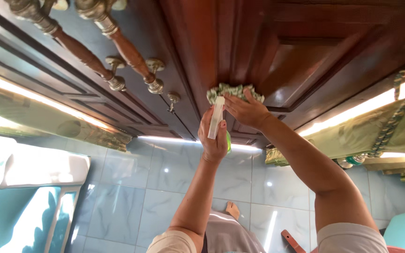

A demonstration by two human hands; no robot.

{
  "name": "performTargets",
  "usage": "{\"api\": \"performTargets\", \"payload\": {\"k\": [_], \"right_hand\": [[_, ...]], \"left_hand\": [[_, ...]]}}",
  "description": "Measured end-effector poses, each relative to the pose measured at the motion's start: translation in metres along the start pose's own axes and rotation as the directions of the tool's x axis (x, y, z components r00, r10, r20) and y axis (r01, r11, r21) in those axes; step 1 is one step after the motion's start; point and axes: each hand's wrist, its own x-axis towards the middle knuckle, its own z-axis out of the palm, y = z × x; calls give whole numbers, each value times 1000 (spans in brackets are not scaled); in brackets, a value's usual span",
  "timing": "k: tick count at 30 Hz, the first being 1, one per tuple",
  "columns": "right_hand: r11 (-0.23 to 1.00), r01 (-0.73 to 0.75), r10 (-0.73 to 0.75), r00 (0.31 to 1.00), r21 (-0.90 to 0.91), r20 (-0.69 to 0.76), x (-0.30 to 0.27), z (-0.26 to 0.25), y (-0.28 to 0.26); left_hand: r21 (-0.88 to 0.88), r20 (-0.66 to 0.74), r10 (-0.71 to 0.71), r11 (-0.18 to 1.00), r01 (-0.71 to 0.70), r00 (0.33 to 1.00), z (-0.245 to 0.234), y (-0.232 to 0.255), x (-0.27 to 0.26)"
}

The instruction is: The person cleans a wooden door by spraying a green cleaning solution from a spray bottle and wiping the surface with a green and white cloth. The person systematically wipes the door panels and the area around the handles.

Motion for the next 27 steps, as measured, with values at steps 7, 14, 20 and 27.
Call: {"api": "performTargets", "payload": {"k": [7, 14, 20, 27], "right_hand": [[997, 65, -69, 993, -38, -91, 3, 1, -6], [967, -256, 222, 836, 0, -502, 65, -67, 66], [998, -64, 63, 992, -2, -110, 75, -29, 3], [949, 217, -235, 971, 228, 53, 73, 27, -63]], "left_hand": [[70, -46, 10, 998, -7, 999, -31, -5, 3], [114, -48, 7, 993, -1, 999, -56, -9, 18], [132, -27, -10, 991, 14, 1000, -66, -15, 22], [207, -30, 45, 978, -38, 999, -86, -26, 21]]}}
